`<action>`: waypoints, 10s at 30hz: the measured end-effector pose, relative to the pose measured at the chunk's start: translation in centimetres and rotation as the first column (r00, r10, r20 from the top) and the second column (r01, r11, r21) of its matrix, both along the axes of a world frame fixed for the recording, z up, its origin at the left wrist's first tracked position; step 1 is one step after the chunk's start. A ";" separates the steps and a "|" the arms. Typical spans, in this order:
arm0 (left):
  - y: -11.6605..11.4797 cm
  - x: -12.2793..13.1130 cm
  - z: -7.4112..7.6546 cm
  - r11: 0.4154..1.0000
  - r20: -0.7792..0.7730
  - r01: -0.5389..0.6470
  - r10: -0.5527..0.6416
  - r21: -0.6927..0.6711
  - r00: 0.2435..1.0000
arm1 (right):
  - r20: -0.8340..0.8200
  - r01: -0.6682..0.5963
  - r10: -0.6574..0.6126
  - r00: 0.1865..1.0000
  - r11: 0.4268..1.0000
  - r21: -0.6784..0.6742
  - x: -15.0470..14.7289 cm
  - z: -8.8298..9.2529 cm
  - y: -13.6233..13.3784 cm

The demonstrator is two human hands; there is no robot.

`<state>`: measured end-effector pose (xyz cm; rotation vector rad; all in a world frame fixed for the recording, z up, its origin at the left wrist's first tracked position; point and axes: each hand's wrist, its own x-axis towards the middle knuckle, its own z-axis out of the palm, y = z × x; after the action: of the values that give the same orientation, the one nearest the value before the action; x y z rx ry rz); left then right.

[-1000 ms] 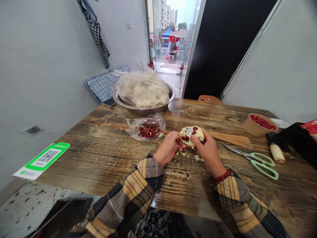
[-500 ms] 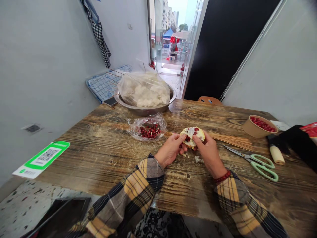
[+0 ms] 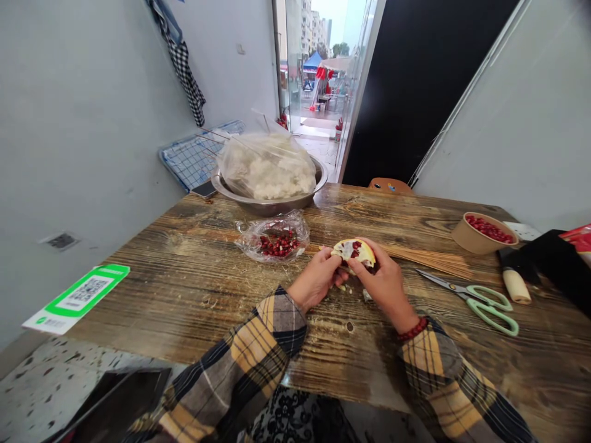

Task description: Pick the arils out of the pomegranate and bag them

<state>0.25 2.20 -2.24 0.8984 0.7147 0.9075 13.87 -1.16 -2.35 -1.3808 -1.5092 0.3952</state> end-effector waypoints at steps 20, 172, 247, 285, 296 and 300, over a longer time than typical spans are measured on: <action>-0.3 -0.4 0.6 0.998 0.006 0.023 -0.023 -0.066 1.000 | -0.627 -0.074 -0.070 0.776 0.977 -0.200 0.2 -0.8 1.0; -2.8 -2.1 2.9 0.664 -0.657 0.483 0.016 0.570 0.753 | -0.849 -0.074 -0.114 0.516 0.982 -0.177 1.5 -0.2 1.8; -0.2 0.0 1.2 0.998 -0.200 0.014 0.000 0.068 0.980 | -0.111 -0.086 0.078 0.991 0.994 -0.069 -0.2 0.2 1.0; -1.0 0.2 0.5 0.957 -0.214 0.037 0.026 0.288 0.976 | -0.786 -0.199 -0.038 0.617 0.959 -0.202 -0.2 0.2 0.8; -1.2 0.1 0.9 0.944 -0.234 0.045 0.035 0.328 0.972 | -0.844 -0.270 -0.034 0.536 0.940 -0.209 -0.1 -0.1 1.1; -1.0 0.1 0.3 0.941 -0.231 0.059 0.021 0.332 0.973 | -0.872 -0.281 -0.041 0.488 0.939 -0.201 -0.1 -0.2 1.1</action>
<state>0.40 1.22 -1.93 1.3314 0.7602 0.9324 13.77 -0.02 -2.52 -1.0036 -0.6655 1.2818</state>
